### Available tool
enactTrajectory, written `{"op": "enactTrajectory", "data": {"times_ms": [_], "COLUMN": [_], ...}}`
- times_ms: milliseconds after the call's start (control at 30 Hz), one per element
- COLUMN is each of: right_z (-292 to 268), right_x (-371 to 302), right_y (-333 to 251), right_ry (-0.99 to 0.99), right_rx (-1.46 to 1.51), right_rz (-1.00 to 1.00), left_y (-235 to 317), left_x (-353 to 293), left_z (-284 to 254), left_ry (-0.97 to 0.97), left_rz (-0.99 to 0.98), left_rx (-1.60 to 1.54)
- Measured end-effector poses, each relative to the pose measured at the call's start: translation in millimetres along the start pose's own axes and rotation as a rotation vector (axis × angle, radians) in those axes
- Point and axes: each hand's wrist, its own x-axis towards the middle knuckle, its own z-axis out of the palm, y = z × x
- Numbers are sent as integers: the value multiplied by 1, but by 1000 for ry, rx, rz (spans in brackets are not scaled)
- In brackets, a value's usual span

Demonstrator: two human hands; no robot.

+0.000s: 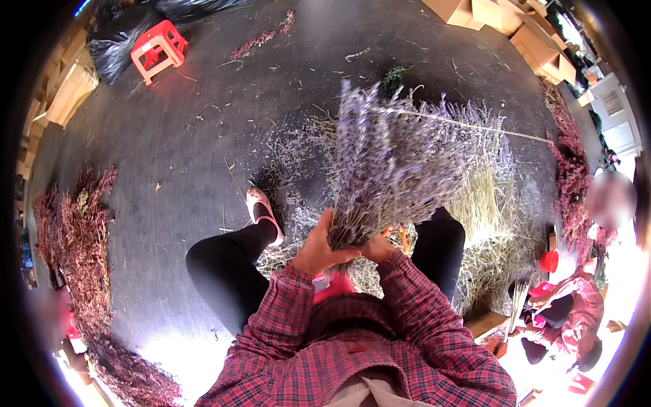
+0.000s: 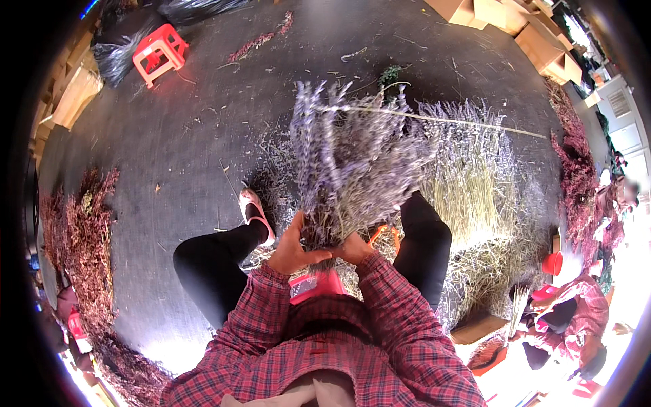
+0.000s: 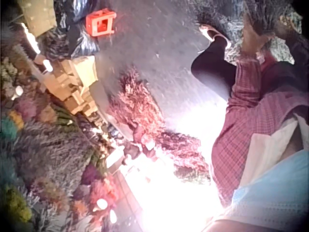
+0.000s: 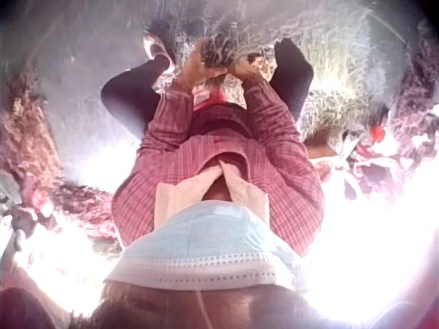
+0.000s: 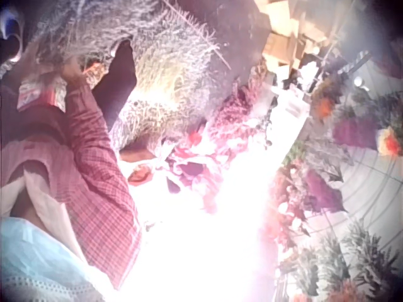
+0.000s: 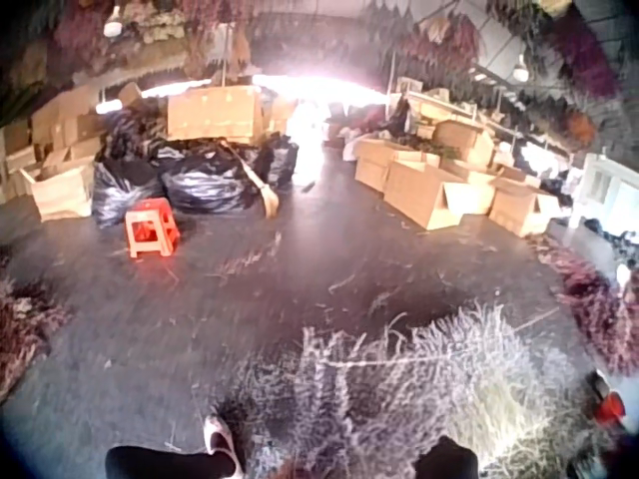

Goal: The person assembles a bunch of dried lavender by hand, aligns the stems, and trims the ends of the stems with scissors.

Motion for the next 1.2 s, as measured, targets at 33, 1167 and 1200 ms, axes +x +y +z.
{"op": "enactTrajectory", "data": {"times_ms": [33, 1167, 1200], "right_z": [-2, 36, 35], "right_x": [-1, 2, 0], "right_y": [3, -2, -7], "right_ry": [17, 170, 170], "right_rx": [-17, -371, -410], "right_rz": [4, -120, -122], "left_y": [1, -73, -75], "left_x": [0, 20, 20], "left_z": [3, 6, 5], "left_ry": [-3, 633, 642], "left_rz": [2, 120, 121], "left_rx": [-31, 49, 2]}}
